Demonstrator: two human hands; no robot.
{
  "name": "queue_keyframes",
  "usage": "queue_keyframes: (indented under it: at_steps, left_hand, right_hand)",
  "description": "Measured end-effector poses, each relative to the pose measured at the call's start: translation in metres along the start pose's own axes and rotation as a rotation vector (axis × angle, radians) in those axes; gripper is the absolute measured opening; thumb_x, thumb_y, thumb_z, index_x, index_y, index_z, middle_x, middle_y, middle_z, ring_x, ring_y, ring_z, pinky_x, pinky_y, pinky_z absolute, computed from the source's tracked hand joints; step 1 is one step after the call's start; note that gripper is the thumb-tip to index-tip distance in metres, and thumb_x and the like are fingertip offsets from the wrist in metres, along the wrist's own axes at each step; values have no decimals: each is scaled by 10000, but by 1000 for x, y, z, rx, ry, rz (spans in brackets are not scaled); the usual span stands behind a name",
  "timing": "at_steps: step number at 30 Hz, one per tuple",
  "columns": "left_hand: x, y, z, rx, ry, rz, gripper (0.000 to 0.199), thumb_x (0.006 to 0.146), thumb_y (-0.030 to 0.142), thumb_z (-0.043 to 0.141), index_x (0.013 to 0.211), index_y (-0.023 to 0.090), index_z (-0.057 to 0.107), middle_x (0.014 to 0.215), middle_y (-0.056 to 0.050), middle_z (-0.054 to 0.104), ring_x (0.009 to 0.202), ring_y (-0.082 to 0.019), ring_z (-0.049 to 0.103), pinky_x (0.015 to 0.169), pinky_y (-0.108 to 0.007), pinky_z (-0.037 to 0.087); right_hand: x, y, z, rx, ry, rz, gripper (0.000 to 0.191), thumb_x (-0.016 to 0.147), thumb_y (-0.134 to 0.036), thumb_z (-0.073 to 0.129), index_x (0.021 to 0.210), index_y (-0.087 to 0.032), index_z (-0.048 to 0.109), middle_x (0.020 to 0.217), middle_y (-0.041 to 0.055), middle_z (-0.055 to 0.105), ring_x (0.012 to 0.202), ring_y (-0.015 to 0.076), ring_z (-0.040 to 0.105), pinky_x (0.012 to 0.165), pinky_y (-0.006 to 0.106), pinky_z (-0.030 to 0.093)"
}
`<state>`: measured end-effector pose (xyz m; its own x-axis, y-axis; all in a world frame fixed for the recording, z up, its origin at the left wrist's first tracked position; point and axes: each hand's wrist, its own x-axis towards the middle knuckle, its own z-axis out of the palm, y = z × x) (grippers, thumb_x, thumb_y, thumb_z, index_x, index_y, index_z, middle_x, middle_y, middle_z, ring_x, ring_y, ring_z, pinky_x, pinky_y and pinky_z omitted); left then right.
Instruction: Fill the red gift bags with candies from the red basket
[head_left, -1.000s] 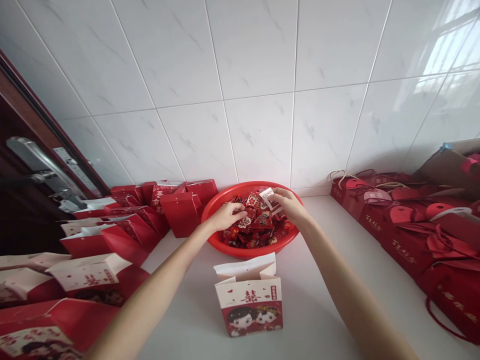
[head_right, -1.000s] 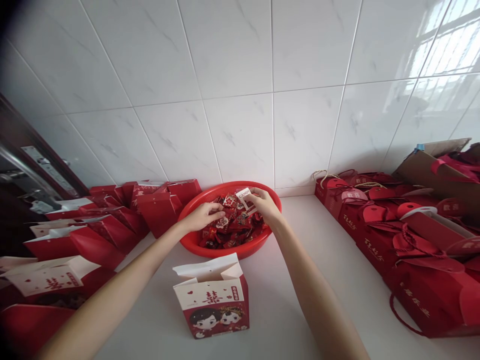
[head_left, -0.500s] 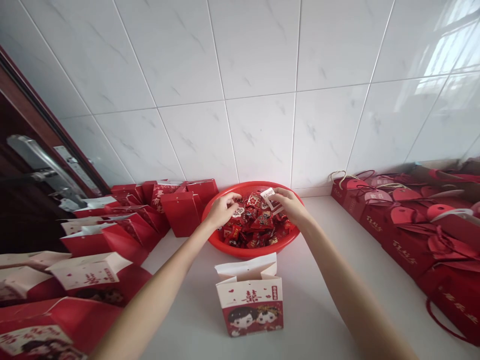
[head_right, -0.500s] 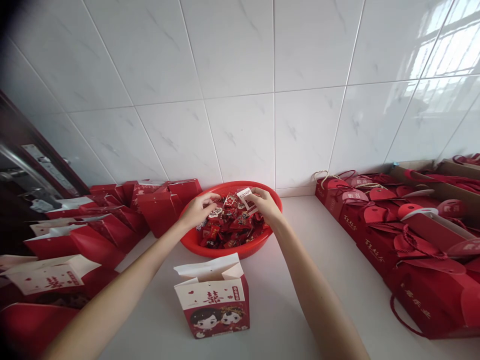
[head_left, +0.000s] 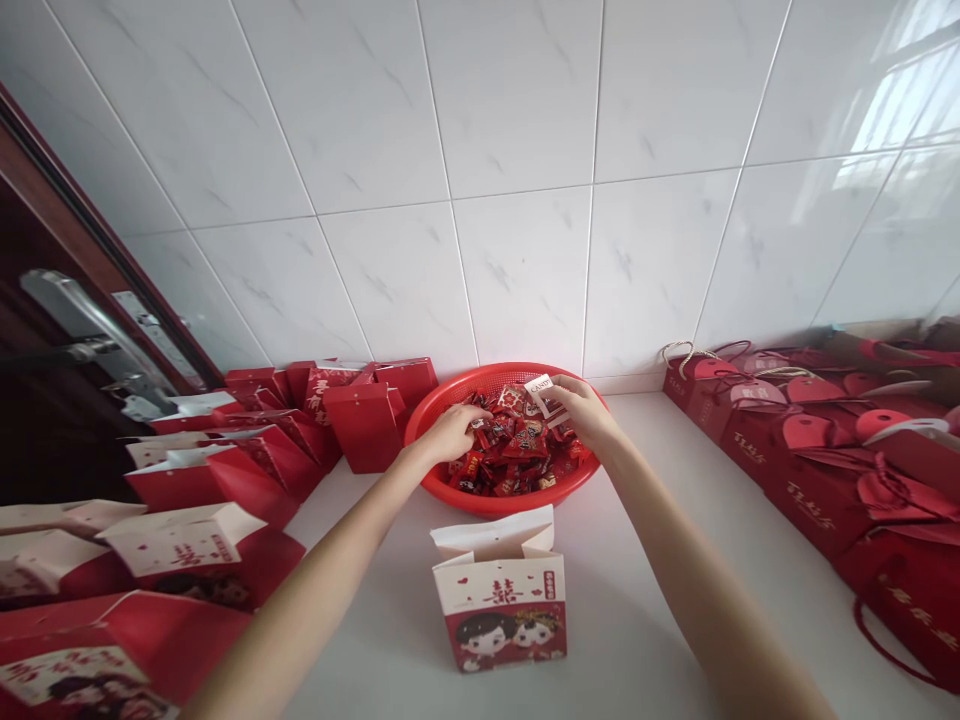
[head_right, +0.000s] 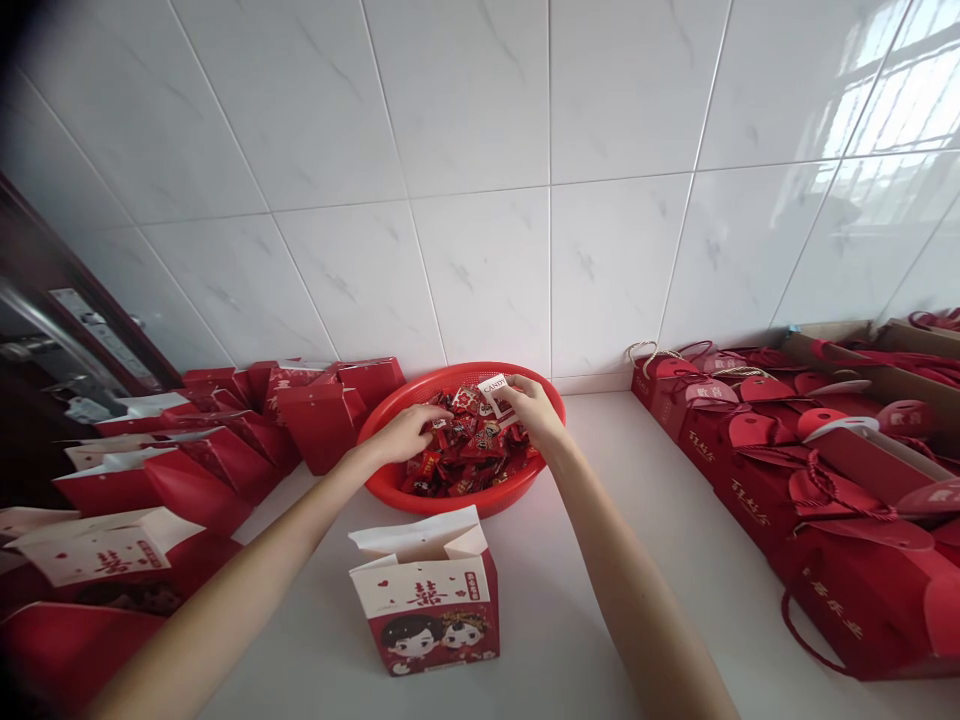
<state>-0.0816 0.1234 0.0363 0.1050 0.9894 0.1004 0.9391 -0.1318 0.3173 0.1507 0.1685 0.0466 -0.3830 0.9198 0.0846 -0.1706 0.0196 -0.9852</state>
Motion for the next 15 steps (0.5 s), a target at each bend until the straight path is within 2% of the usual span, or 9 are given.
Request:
queue_keyframes:
  at_steps: [2,5,8,11,13,15]
  left_hand:
    - [-1,3,0,54,-102,-19,627,671,3,537,1238,210,707,1419,-97,615,1376,-312,495,1162,-426,368]
    - [-2,6,-1,139,-125,-24,573,671,42,574,1184,233,744,1377,-106,645,1350,-363,508,1138,-481,379]
    - [-2,8,-2,215,-147,-4,420,673,39,548,925,246,813,1124,-90,763,1208,-370,604,1064,-490,430]
    - [-2,8,-2,246,-167,14,343,674,18,516,696,231,783,893,-81,782,1066,-347,664,1028,-490,437]
    - [-1,7,-1,248,-161,23,338,695,35,523,746,238,789,895,-72,780,1030,-328,677,1014,-474,448]
    - [0,6,1,232,-148,66,364,721,65,541,898,253,798,1006,-68,781,1070,-311,672,1012,-435,465]
  right_hand:
    - [0,0,0,5,0,0,189,659,-321,666,797,-193,643,605,-28,620,493,112,526,429,215,414]
    - [-1,-1,1,11,2,5,176,670,-317,662,792,-192,640,620,-24,627,507,116,540,435,216,421]
    - [-1,-1,1,8,17,8,160,669,-310,662,767,-189,629,624,-25,627,517,112,545,438,210,422]
    - [0,-1,1,7,24,9,170,660,-311,661,773,-188,636,618,-33,622,505,102,530,433,205,418]
    - [0,0,1,12,18,9,182,656,-315,663,786,-188,646,605,-38,614,499,102,523,431,207,419]
    - [1,0,1,18,14,1,185,652,-320,668,781,-189,647,605,-36,615,509,109,532,434,212,425]
